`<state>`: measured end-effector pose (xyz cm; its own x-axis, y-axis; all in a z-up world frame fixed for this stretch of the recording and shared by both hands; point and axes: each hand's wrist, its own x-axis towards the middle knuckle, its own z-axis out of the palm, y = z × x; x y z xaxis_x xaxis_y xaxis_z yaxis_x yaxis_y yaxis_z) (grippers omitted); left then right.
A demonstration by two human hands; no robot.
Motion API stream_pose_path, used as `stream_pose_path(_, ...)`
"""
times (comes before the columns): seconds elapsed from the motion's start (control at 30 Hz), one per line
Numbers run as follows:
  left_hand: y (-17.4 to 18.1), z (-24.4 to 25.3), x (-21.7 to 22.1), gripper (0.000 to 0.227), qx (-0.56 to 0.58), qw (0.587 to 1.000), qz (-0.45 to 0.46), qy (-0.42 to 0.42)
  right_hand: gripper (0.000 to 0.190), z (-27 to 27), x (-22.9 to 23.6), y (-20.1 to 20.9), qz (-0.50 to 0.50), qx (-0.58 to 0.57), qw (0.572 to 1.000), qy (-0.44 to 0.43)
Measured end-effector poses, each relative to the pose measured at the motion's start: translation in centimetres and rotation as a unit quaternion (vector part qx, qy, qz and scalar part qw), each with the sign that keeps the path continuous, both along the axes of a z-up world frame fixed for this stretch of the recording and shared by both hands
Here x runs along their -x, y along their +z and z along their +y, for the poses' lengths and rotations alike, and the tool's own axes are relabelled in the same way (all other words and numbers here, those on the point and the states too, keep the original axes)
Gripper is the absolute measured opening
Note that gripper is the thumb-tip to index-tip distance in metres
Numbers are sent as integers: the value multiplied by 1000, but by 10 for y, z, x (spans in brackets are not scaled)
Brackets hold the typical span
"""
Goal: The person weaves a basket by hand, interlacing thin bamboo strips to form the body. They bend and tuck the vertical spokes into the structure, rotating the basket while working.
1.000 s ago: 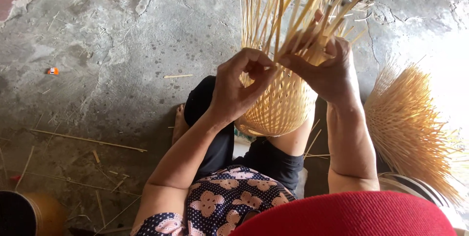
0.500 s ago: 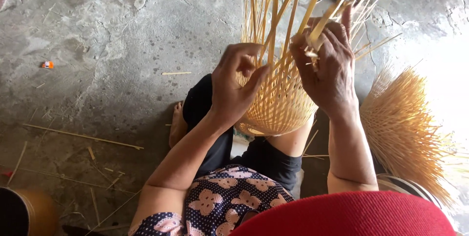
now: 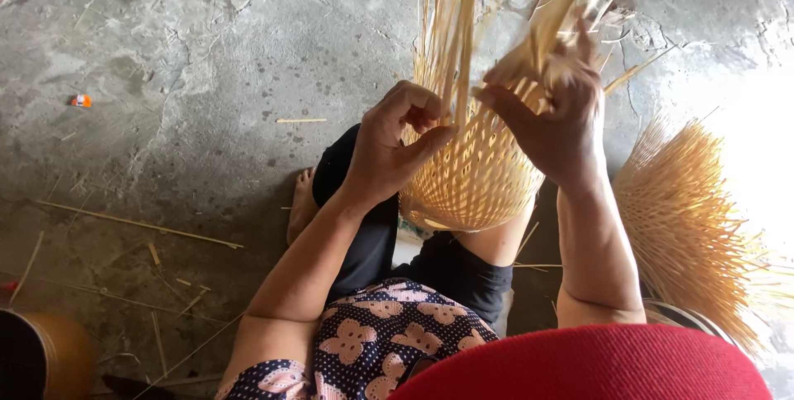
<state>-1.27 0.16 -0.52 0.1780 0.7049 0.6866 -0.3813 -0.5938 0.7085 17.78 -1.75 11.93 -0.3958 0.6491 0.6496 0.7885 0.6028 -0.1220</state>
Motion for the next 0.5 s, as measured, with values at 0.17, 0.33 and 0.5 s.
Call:
stream_pose_path(0.17,13,-4,-2,12,-48,994,13,93,20,-5,-15,-6,74,21,994,72)
stream_pose_path(0.33,40,-20,-20,8,-130,991,21,26,24,-1,-70,-18,297,75,939,158)
stream_pose_path(0.5,44,-37,-23,17,-180,976,80,91,31,20,-93,-64,446,160,836,275)
